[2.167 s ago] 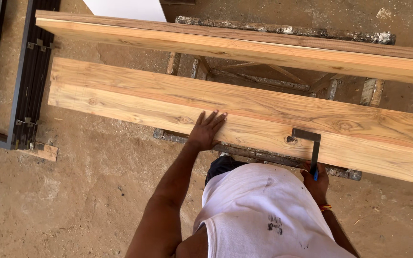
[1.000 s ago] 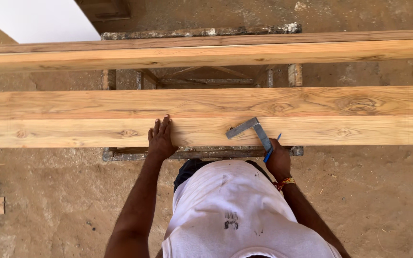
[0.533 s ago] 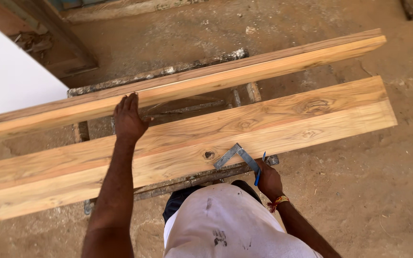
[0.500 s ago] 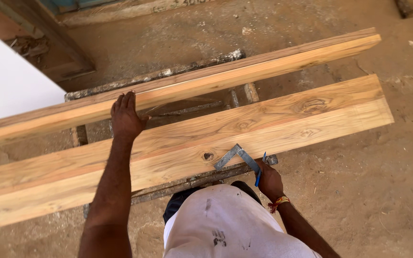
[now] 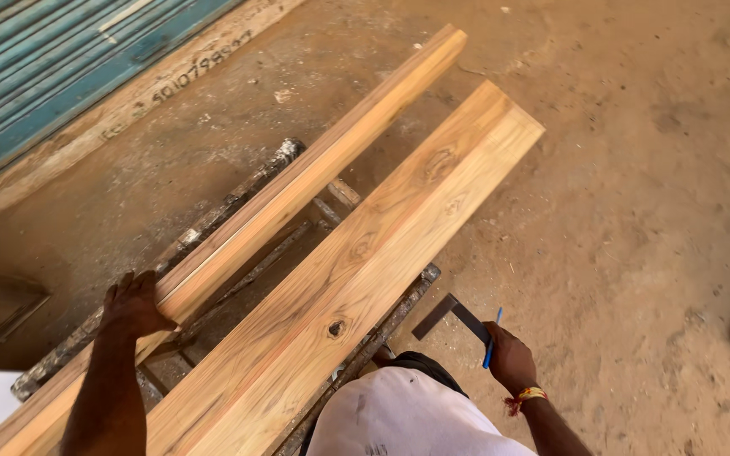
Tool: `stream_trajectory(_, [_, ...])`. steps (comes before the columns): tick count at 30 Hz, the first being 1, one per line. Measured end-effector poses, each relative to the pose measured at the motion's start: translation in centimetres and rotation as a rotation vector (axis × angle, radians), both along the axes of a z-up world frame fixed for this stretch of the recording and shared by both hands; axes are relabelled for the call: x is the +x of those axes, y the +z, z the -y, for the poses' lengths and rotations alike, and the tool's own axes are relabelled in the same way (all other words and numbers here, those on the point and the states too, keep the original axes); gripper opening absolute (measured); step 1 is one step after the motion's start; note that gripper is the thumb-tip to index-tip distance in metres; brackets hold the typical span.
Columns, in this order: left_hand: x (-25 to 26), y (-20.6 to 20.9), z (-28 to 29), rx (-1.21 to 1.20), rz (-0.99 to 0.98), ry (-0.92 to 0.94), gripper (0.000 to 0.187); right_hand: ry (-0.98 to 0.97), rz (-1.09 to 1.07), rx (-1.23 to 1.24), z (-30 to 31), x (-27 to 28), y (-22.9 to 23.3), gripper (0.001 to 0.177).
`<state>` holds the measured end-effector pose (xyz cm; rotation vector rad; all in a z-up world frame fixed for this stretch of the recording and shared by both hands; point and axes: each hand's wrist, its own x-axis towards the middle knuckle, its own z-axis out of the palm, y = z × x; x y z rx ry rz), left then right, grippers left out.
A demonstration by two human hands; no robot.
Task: The person uses a try square and a blue pen to mark straight lines on several wooden planks. They position the square on the wood and draw lines along its edge, then move to adjacent planks to repeat the process.
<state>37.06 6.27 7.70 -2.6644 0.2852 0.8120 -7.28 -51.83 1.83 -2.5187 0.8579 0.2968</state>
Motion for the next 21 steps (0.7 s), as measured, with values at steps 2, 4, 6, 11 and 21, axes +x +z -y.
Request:
stream_trajectory(2, [0.0, -0.4, -0.3, -0.088, 0.009, -0.024, 0.134, -0.076, -0.015, -0.019, -0.6, -2.9, -0.6, 0.031])
stream_trajectory(4, [-0.9, -0.8, -0.4, -0.205, -0.032, 0.109, 0.132, -0.139, -0.050, -0.024, -1.3, -5.1, -1.2, 0.030])
stream_trajectory(6, [-0.7, -0.7, -0.2, -0.245, -0.066, 0.193, 0.120, -0.199, -0.114, -0.010, -2.3, -6.8, -1.8, 0.031])
stream_trajectory(11, [0.0, -0.5, -0.1, -0.197, -0.046, 0.159, 0.097, -0.244, -0.090, 0.024, -4.7, -9.4, -2.7, 0.033])
stream_trajectory(21, [-2.2, -1.1, 0.1, -0.198, -0.052, 0.132, 0.085, -0.226, -0.050, -0.048, -2.8, -11.7, -2.2, 0.035])
